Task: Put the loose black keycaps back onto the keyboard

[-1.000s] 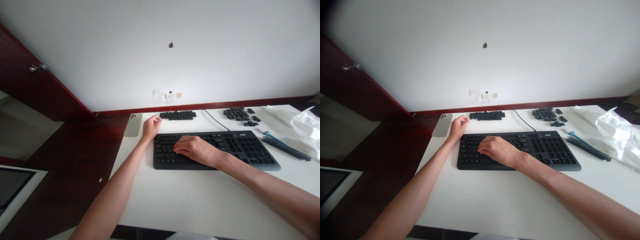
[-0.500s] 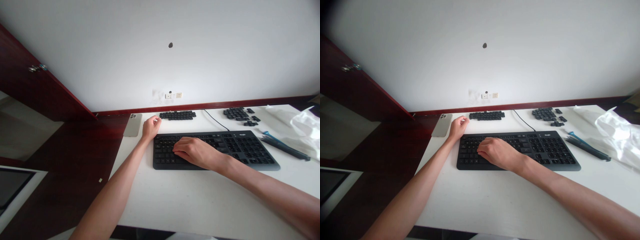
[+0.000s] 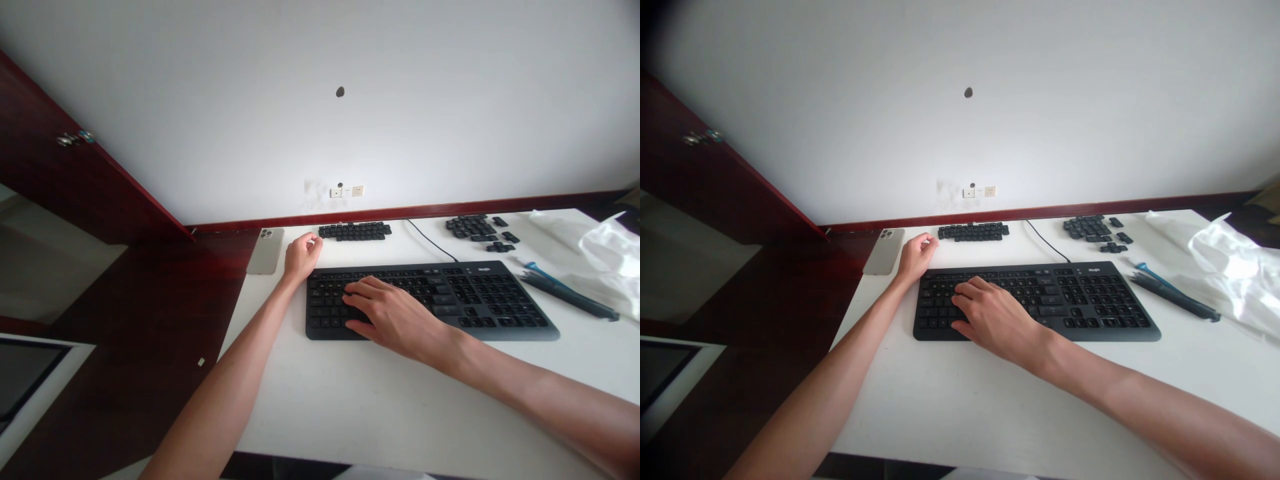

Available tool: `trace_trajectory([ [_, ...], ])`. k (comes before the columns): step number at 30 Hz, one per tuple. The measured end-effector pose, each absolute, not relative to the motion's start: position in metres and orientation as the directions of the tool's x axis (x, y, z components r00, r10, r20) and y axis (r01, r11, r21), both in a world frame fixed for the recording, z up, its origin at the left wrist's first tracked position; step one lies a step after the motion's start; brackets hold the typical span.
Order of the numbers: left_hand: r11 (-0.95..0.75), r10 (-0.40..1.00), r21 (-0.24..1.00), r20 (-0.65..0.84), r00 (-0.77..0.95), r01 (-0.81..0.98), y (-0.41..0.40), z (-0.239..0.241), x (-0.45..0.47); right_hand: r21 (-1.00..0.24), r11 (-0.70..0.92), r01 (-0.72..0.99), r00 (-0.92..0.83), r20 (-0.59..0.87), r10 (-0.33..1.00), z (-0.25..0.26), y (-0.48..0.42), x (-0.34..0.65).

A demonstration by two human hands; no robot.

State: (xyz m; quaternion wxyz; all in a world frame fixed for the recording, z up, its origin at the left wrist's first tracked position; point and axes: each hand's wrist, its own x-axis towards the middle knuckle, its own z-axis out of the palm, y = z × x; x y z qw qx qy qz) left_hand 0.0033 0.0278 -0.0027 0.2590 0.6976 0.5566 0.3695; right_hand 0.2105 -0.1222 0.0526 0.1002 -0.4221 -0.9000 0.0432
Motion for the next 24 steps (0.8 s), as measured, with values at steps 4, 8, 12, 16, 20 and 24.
trace_trajectory([
  [4,-0.257,0.965,0.764,0.237,0.113,0.592,0.029,-0.004,0.003,-0.103,0.629,0.771,-0.622,0.09,0.778,0.053,-0.131,0.206],
  [8,-0.265,0.962,0.757,0.248,0.113,0.597,0.029,-0.005,0.004,-0.071,0.62,0.781,-0.614,0.088,0.784,0.052,-0.139,0.204],
  [12,-0.258,0.965,0.758,0.238,0.113,0.6,0.028,-0.003,0.004,-0.049,0.61,0.791,-0.606,0.067,0.792,0.053,-0.142,0.203],
  [16,-0.244,0.969,0.761,0.222,0.112,0.601,0.026,-0.001,0.005,-0.05,0.593,0.804,-0.591,0.042,0.805,0.055,-0.141,0.203],
  [20,-0.248,0.968,0.762,0.224,0.116,0.599,0.025,0.0,0.005,-0.041,0.589,0.807,-0.588,0.044,0.808,0.057,-0.141,0.204],
  [24,-0.241,0.97,0.759,0.213,0.119,0.605,0.025,0.002,0.005,-0.021,0.597,0.802,-0.596,0.035,0.802,0.058,-0.141,0.205],
])
